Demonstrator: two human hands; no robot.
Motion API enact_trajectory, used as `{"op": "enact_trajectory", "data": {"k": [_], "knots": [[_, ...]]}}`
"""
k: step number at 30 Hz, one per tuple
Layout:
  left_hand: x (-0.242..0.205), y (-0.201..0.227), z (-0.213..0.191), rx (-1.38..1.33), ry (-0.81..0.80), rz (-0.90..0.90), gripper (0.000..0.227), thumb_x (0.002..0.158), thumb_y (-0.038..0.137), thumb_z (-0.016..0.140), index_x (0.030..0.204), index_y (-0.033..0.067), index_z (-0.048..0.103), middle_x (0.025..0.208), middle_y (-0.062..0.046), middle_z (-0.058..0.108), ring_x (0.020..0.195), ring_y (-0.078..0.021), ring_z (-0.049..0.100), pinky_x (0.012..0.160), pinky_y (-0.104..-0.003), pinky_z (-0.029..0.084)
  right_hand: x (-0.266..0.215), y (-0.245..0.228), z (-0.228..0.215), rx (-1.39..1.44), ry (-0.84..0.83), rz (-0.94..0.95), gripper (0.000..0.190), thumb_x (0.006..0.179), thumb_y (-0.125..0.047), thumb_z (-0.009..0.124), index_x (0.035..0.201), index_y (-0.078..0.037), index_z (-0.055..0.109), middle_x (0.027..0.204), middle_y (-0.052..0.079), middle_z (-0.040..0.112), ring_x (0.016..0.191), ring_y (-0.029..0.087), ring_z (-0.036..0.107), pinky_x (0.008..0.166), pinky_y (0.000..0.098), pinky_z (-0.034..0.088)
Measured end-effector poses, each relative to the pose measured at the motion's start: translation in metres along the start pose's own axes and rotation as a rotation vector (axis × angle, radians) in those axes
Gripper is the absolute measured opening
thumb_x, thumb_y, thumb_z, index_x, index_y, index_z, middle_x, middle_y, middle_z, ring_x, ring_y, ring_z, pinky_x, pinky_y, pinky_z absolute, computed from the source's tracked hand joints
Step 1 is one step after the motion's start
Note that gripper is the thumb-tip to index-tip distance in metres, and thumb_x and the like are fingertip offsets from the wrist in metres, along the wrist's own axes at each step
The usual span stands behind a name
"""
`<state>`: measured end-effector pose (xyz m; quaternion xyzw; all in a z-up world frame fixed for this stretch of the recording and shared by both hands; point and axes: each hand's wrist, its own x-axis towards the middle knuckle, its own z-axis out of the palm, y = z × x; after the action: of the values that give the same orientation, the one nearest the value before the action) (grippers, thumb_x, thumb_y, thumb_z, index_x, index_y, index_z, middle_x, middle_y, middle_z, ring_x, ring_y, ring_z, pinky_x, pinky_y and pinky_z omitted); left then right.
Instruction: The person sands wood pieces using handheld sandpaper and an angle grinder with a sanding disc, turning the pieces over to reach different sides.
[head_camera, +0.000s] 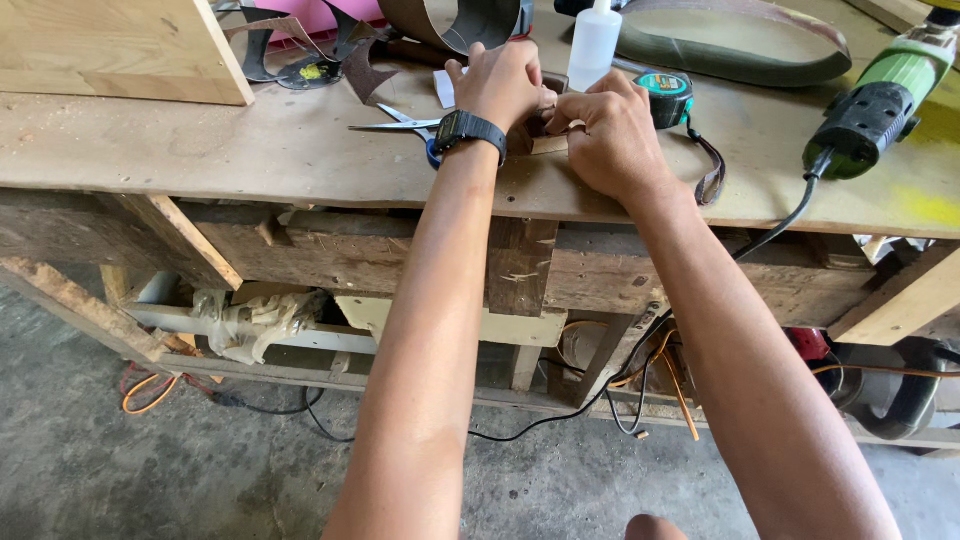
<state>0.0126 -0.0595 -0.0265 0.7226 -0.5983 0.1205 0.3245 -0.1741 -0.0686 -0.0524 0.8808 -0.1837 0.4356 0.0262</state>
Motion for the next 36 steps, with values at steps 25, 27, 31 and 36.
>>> {"op": "enact_trajectory", "data": {"k": [25, 27, 31, 36], "knots": [[-0.011, 0.02, -0.038, -0.049, -0.318, -0.182, 0.028, 0.073, 0.03, 0.054, 0.095, 0.0149, 0.061, 0.124, -0.014, 0.068, 0.136, -0.045, 0.04, 0.114, -0.07, 0.014, -0.001, -0.003, -0.003, 0.02, 0.059, -0.049, 0.036, 0.07, 0.002, 0.055, 0.086, -0.018, 0.08, 0.084, 0.007, 0.066, 0.091, 0.029, 0.058, 0.086, 0.0476, 0.046], [-0.008, 0.009, -0.03, -0.15, -0.216, -0.124, 0.012, 0.083, 0.03, 0.052, 0.076, 0.0242, 0.044, 0.076, 0.008, 0.058, 0.089, -0.0224, 0.061, 0.11, -0.066, 0.02, -0.001, -0.01, -0.005, 0.047, 0.08, -0.069, 0.038, 0.07, 0.006, 0.05, 0.082, -0.013, 0.08, 0.097, -0.006, 0.079, 0.095, 0.024, 0.057, 0.087, 0.0426, 0.046], [-0.005, 0.006, -0.03, -0.433, -0.091, -0.068, 0.017, 0.07, 0.022, 0.07, 0.077, 0.0223, 0.054, 0.09, 0.002, 0.067, 0.083, -0.0164, 0.059, 0.066, -0.033, 0.043, -0.002, -0.017, -0.012, 0.054, 0.065, -0.045, 0.04, 0.069, 0.007, 0.047, 0.079, -0.013, 0.08, 0.101, -0.001, 0.08, 0.097, 0.025, 0.053, 0.089, 0.0433, 0.044], [0.005, 0.0, -0.023, -0.787, 0.178, 0.104, 0.013, 0.083, 0.013, 0.081, 0.092, 0.017, 0.073, 0.066, 0.009, 0.048, 0.06, -0.0038, 0.039, 0.058, -0.023, 0.038, 0.001, -0.026, -0.025, 0.023, 0.185, -0.141, 0.031, 0.078, 0.01, 0.056, 0.092, -0.01, 0.076, 0.105, 0.005, 0.079, 0.092, 0.022, 0.054, 0.079, 0.0383, 0.038]]}}
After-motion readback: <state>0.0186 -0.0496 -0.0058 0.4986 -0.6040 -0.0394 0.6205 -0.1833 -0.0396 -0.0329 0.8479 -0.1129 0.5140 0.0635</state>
